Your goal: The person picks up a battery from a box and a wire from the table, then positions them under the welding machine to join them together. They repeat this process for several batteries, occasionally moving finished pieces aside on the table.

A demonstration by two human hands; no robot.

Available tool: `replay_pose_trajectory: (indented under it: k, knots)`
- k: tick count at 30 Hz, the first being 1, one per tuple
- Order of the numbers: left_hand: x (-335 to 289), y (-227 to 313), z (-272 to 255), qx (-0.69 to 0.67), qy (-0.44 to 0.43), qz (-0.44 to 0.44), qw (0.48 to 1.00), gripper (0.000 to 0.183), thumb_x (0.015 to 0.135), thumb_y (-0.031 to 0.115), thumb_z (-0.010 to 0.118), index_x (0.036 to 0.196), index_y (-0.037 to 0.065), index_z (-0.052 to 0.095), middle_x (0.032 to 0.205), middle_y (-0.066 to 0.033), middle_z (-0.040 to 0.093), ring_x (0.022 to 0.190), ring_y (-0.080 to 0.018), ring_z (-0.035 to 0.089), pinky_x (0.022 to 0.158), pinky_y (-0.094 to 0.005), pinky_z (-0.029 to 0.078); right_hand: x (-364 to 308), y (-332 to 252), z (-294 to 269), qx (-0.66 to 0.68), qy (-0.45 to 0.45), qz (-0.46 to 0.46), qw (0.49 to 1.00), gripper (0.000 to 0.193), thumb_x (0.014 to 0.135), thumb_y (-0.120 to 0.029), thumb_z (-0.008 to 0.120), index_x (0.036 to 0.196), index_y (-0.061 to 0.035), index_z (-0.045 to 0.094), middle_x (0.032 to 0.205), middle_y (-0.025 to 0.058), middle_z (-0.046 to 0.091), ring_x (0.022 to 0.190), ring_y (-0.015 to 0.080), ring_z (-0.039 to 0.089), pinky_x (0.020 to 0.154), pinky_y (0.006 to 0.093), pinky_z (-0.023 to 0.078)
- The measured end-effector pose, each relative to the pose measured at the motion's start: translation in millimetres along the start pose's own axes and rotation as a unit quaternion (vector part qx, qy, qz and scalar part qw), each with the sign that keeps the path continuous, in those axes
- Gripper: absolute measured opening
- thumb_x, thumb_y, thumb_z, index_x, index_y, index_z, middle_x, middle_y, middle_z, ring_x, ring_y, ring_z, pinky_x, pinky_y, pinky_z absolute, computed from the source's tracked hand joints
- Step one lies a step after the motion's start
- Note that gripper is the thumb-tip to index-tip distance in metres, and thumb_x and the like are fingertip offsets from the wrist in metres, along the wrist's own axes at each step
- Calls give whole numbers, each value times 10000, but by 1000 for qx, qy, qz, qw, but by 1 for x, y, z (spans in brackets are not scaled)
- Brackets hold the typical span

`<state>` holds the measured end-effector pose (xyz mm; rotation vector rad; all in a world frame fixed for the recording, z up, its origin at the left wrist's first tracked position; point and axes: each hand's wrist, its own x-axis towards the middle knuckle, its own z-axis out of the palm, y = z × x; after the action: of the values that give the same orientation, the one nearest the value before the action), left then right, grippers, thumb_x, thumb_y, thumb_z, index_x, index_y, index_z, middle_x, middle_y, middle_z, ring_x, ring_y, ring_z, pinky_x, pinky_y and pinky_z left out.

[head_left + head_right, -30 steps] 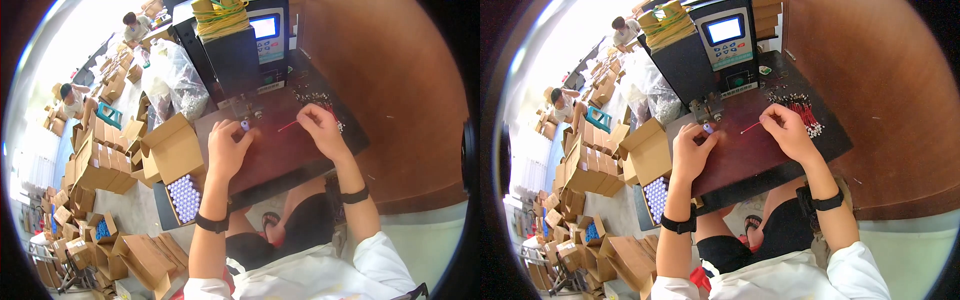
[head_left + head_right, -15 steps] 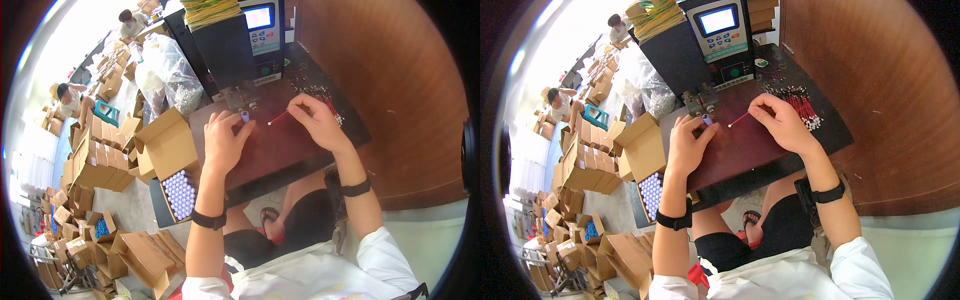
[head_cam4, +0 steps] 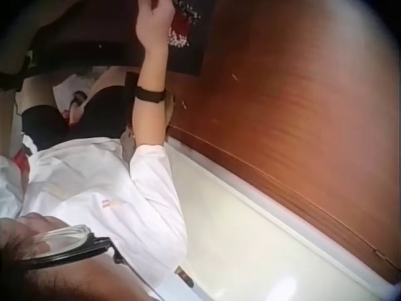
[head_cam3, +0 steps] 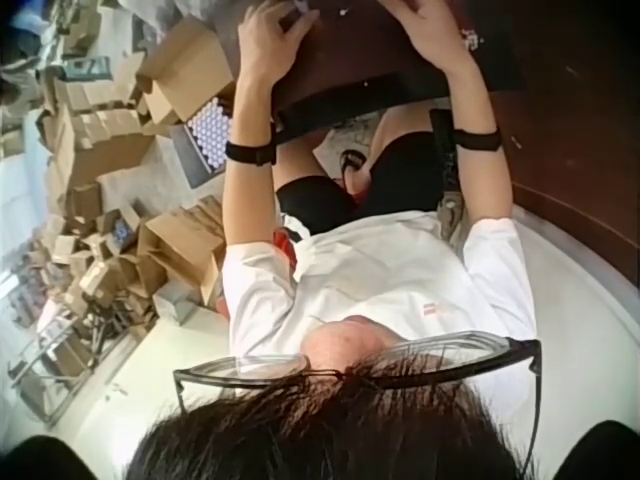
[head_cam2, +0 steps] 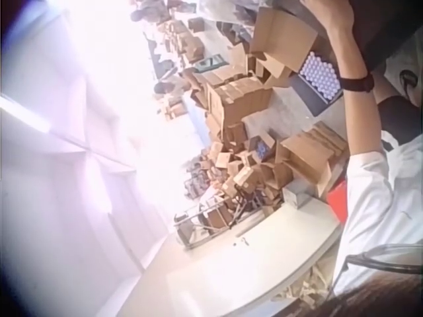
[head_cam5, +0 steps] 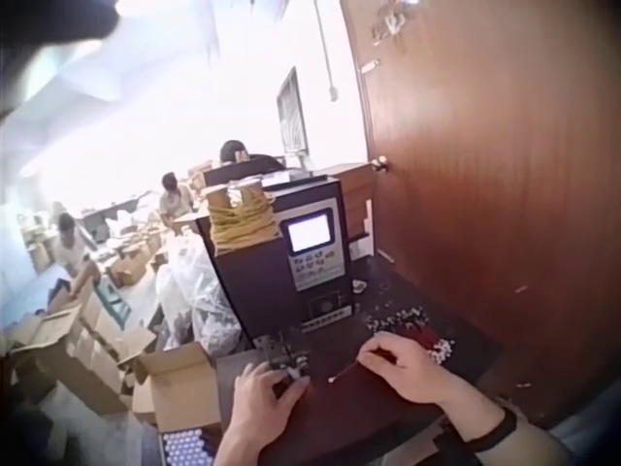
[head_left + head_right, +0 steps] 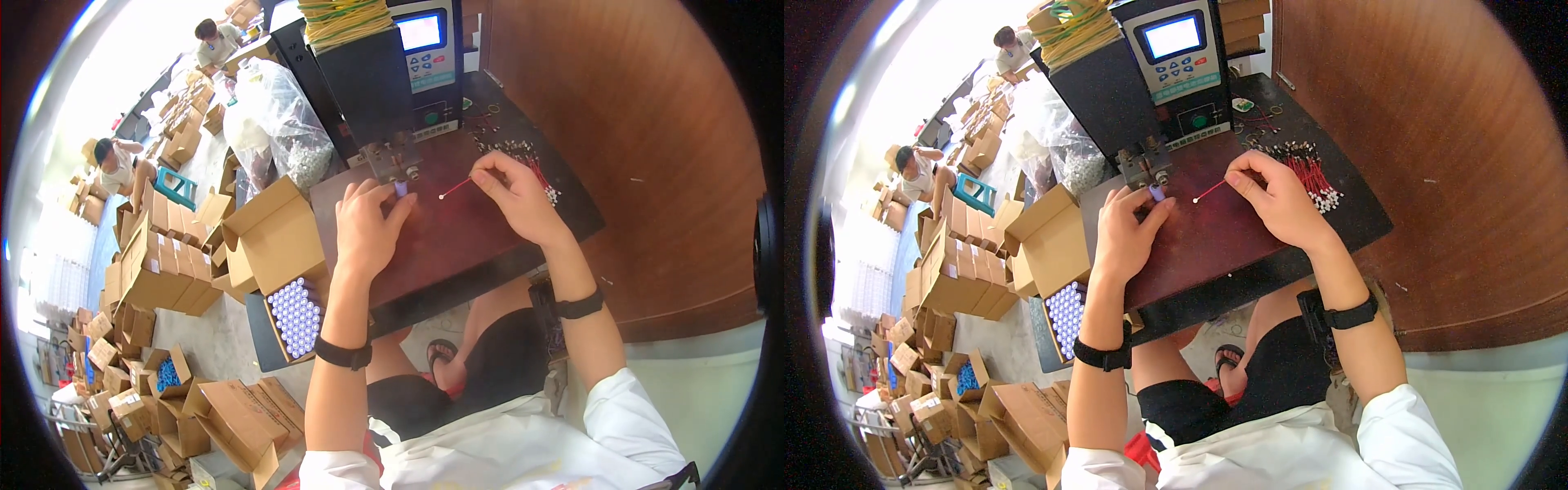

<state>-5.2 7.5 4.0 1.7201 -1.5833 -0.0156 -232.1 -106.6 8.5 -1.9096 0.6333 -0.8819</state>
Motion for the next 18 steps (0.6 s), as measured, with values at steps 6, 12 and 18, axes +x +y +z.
replay_pose_trajectory:
  k: [6, 12, 18]
  knots:
    - [0, 1, -1, 4, -5, -7, 1000, 243, 877, 268, 761, 913, 28, 749, 844, -149, 646, 875, -357, 581, 789, -456, 461, -1, -1, 0, 4, -1, 4, 1000, 171, 1043, -195, 624, 1031, -25, 616, 979, -10, 592, 946, 87, 536, 886, 260, 440]
    - [1, -2, 1, 1, -7, -9, 1000, 250, 874, 269, 763, 935, 27, 756, 889, -149, 671, 909, -357, 587, 826, -451, 469, -1, 0, 0, 10, -3, 14, 1000, 179, 1041, -202, 627, 1035, -23, 620, 981, -9, 597, 947, 89, 539, 890, 260, 440]
    - [2, 5, -5, -43, 8, -52, 998, 264, 847, 235, 792, 983, 15, 739, 926, -149, 713, 887, -291, 662, 831, -396, 517, 0, -2, -1, 31, -2, 25, 999, 174, 1041, -202, 630, 1041, -28, 637, 985, -24, 614, 958, 79, 548, 891, 254, 444]
